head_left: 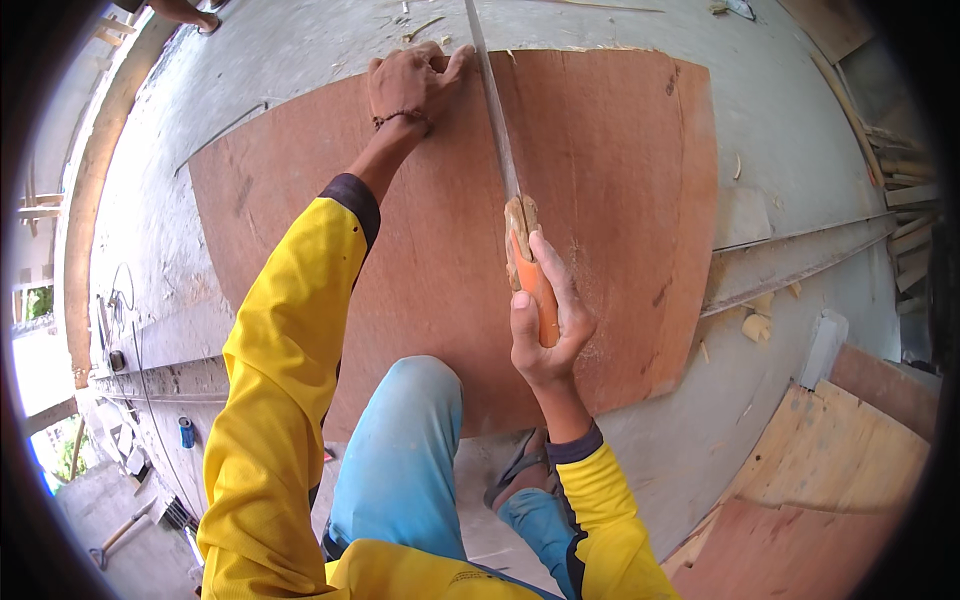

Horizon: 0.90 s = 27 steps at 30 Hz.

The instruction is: The person measures and marks a large sheet of plywood with a square and pencil, then uses a hand saw to cut along the marked lines. They reposition the sheet and repeat the measuring and cutting process to create straight cuts.

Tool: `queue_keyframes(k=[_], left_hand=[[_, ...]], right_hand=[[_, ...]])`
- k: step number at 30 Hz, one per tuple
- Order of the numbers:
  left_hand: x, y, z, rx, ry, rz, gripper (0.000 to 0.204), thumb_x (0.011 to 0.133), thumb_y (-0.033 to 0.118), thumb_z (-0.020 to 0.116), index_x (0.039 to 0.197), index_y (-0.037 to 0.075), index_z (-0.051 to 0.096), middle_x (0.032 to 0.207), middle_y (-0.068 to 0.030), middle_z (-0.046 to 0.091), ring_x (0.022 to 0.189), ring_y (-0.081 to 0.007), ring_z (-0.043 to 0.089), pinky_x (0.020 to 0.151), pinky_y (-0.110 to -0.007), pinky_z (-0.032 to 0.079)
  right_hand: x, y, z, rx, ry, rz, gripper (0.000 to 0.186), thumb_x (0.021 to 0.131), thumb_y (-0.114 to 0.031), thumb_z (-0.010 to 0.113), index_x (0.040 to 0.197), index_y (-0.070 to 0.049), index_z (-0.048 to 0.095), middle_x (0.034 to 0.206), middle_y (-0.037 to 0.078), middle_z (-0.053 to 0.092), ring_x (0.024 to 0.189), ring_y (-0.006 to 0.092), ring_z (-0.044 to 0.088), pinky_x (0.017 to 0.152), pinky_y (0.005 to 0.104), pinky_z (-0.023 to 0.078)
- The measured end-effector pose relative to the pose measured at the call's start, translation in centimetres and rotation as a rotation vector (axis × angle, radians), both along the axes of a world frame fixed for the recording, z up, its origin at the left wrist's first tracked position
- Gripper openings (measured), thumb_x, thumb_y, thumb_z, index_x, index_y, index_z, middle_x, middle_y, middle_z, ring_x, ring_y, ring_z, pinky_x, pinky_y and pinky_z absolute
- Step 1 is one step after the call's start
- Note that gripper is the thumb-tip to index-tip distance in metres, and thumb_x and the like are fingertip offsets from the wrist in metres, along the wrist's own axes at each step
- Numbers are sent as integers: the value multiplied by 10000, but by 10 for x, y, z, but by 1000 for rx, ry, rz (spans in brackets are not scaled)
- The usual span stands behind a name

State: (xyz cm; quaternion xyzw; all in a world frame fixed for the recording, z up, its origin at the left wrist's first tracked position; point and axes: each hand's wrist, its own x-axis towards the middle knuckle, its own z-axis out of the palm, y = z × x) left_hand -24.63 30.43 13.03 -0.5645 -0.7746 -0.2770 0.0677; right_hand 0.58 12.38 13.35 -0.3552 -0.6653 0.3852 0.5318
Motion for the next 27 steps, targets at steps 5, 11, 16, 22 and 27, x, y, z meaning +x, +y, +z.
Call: queue_keyframes(k=[5,11,16,22,27], left_hand=[[-5,3,-11,14,-7,-20,564,896,651,568,785,122,728,729,-76,712,776,-285,676,897,-394,417],[-10,11,-25,36,66,-14,559,897,647,566,786,124,730,729,-73,712,780,-284,678,890,-401,418],[-10,5,-12,-57,64,26,566,901,652,553,799,127,737,756,-79,721,790,-284,681,899,-404,425],[-4,7,-15,-27,77,6,629,925,683,479,812,140,773,766,-116,725,788,-279,686,875,-417,407],[-15,11,-18,-38,48,33,575,897,666,542,860,140,772,780,-104,732,807,-288,693,921,-415,417]], right_hand=[[7,-16,-3,-23,-58,14,523,871,-64,562,1377,67,547,1331,233,633,1183,317,664,970,363,545],[-9,19,0,-17,-29,24,482,923,-135,566,1359,72,564,1340,208,633,1229,302,632,1017,380,509],[5,-4,-4,-45,-59,34,485,894,-95,572,1352,64,569,1297,212,660,1173,295,670,983,350,531],[29,-36,-1,-260,-112,97,476,900,-124,585,1337,65,582,1246,218,684,1148,314,682,986,365,527],[20,-35,5,-242,-88,113,469,903,-147,597,1321,65,597,1253,221,678,1166,321,671,1009,382,513]])
